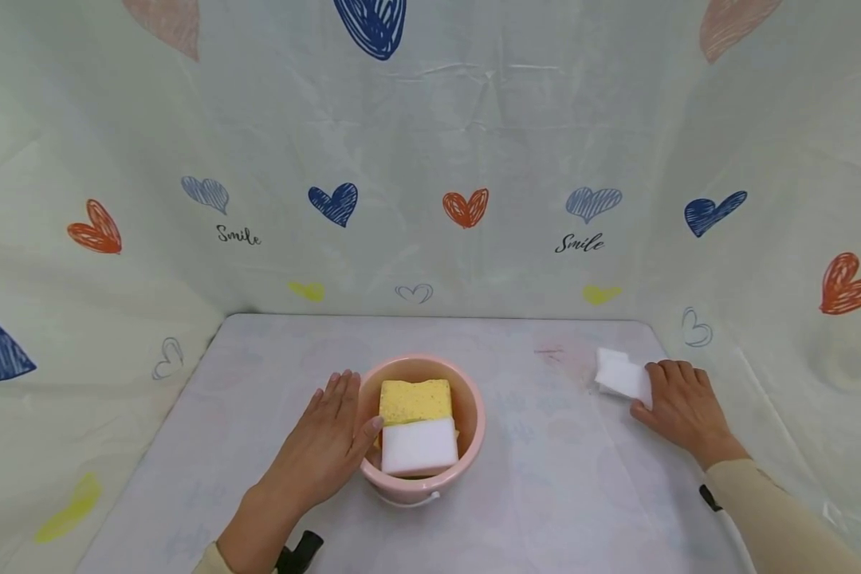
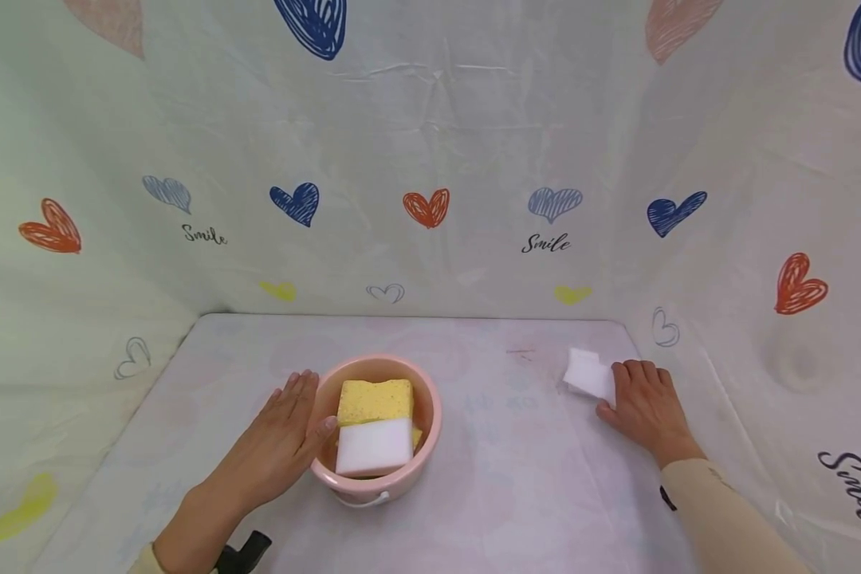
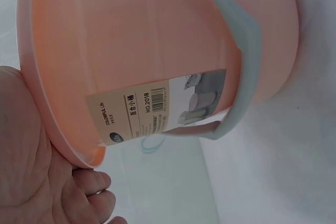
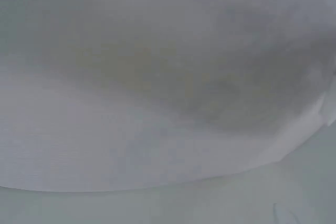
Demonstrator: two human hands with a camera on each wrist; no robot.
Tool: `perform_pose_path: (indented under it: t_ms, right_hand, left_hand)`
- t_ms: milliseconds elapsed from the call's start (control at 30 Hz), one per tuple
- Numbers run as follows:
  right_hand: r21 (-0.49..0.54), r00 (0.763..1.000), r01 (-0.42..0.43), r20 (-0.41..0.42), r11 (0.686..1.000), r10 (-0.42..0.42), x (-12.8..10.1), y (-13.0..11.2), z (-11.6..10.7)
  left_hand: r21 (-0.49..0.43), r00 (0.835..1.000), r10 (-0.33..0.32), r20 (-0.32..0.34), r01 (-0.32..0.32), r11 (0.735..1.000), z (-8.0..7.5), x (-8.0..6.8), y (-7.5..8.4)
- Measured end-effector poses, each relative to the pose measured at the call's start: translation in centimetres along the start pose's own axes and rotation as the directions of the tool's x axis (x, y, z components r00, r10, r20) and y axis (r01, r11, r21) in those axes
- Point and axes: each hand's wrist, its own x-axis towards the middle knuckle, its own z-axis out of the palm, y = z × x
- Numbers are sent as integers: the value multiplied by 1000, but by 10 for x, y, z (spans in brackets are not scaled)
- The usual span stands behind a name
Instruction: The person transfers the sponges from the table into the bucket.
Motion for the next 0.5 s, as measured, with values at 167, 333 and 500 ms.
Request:
perform_pose_path:
  t_ms: [167, 333, 500]
  right_hand:
    - [21, 999, 19, -28, 1000, -19, 24, -23, -12]
    - [17, 997, 61, -39, 998, -60, 43, -42, -25]
    - [10, 997, 74, -32, 997, -74, 56, -62, -41]
  left_hand:
    - [4, 1000, 2, -8, -2, 1000, 0, -1, -2]
    - [-4, 1000, 9, -22, -9, 1000, 1, -1, -3]
    - [-3, 1000, 14, -24, -14, 1000, 1, 0, -3]
